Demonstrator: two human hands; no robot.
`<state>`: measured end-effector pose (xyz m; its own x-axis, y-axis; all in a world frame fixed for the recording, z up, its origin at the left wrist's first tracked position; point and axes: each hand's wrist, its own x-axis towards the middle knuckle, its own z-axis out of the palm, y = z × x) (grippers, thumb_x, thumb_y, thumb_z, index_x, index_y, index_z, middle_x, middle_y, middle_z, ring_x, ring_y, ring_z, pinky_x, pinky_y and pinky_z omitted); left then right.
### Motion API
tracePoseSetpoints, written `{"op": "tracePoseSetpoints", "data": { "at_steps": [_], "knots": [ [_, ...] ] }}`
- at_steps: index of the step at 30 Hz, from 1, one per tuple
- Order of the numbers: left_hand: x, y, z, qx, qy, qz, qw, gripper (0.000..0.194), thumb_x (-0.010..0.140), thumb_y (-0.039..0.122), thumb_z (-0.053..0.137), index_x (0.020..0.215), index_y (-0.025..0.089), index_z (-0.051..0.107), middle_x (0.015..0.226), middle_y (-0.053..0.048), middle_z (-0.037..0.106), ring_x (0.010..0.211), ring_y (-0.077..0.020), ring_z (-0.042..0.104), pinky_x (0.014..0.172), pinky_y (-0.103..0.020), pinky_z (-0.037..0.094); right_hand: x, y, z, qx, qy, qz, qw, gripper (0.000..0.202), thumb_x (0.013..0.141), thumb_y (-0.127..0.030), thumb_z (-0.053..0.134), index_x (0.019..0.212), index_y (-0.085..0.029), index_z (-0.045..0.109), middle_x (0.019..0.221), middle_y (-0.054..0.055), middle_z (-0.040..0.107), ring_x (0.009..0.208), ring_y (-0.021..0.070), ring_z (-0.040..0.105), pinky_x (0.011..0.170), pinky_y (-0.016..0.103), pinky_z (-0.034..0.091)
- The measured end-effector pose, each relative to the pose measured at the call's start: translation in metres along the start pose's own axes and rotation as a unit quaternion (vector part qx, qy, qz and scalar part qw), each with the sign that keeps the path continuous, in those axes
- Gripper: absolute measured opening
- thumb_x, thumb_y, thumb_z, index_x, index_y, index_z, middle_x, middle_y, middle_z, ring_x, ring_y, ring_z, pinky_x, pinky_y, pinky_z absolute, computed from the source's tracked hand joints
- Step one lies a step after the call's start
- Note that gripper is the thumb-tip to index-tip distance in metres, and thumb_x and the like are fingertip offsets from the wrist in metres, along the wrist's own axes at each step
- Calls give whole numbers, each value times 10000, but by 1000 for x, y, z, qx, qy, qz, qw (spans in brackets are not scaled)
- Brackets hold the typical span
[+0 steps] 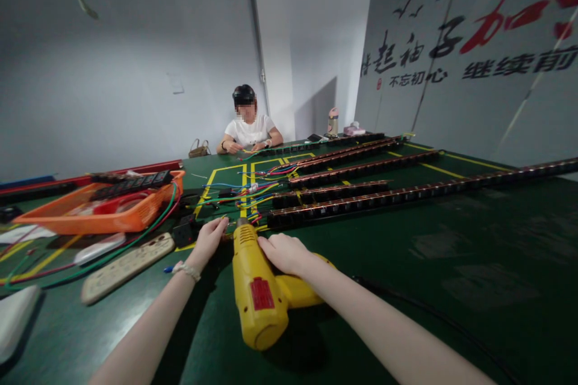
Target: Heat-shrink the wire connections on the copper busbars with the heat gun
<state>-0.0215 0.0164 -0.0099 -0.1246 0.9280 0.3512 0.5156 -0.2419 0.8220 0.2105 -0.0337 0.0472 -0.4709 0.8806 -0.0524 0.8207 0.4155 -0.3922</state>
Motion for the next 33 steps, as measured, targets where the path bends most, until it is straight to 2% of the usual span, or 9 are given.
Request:
{"op": "tracePoseSetpoints", "data": {
  "at_steps": [8, 15, 20, 25, 29, 33],
  "knots": [
    [0, 1, -1, 5, -4, -7, 1000, 403, 795, 501, 419, 543, 187, 439, 442, 42, 437, 462, -107, 434, 506, -226, 316, -17, 36, -14, 5, 3, 60, 998, 598, 929, -490, 140, 922, -186, 654, 930, 105, 666, 829, 240, 614, 641, 297, 397],
    [0, -1, 1, -7, -1, -14, 1000, 391, 789, 493, 441, 551, 184, 455, 441, 40, 444, 453, -108, 445, 491, -223, 323, -20, 35, -12, -4, 18, 64, 998, 624, 930, -481, 114, 855, -161, 643, 914, 122, 660, 814, 237, 611, 666, 305, 393],
    [0, 2, 0, -8, 7, -8, 1000, 391, 790, 484, 439, 538, 184, 442, 449, 43, 432, 452, -105, 443, 489, -223, 322, -19, 35, -13, -28, 17, 39, 999, 562, 937, -420, 131, 936, -166, 633, 939, 121, 653, 848, 247, 602, 685, 316, 384],
    [-2, 6, -1, 9, 22, 17, 1000, 397, 792, 469, 442, 515, 185, 425, 434, 49, 393, 455, -99, 412, 484, -220, 294, -15, 25, -9, -58, 13, 10, 998, 545, 941, -378, 130, 958, -166, 631, 941, 125, 656, 872, 260, 600, 696, 328, 383],
    [-4, 7, -1, 14, 24, 29, 999, 409, 804, 459, 433, 505, 183, 393, 435, 56, 355, 459, -92, 380, 490, -219, 274, -8, 5, -3, -74, 5, -11, 997, 577, 945, -384, 109, 957, -156, 639, 959, 134, 654, 870, 260, 605, 695, 330, 394],
    [-4, 10, -1, 23, 30, 32, 999, 406, 801, 455, 438, 508, 177, 403, 472, 52, 349, 492, -92, 354, 498, -222, 252, -3, -15, 1, -86, -1, -40, 996, 515, 944, -359, 157, 1016, -154, 624, 996, 139, 647, 904, 269, 599, 716, 343, 399]
  ]
}}
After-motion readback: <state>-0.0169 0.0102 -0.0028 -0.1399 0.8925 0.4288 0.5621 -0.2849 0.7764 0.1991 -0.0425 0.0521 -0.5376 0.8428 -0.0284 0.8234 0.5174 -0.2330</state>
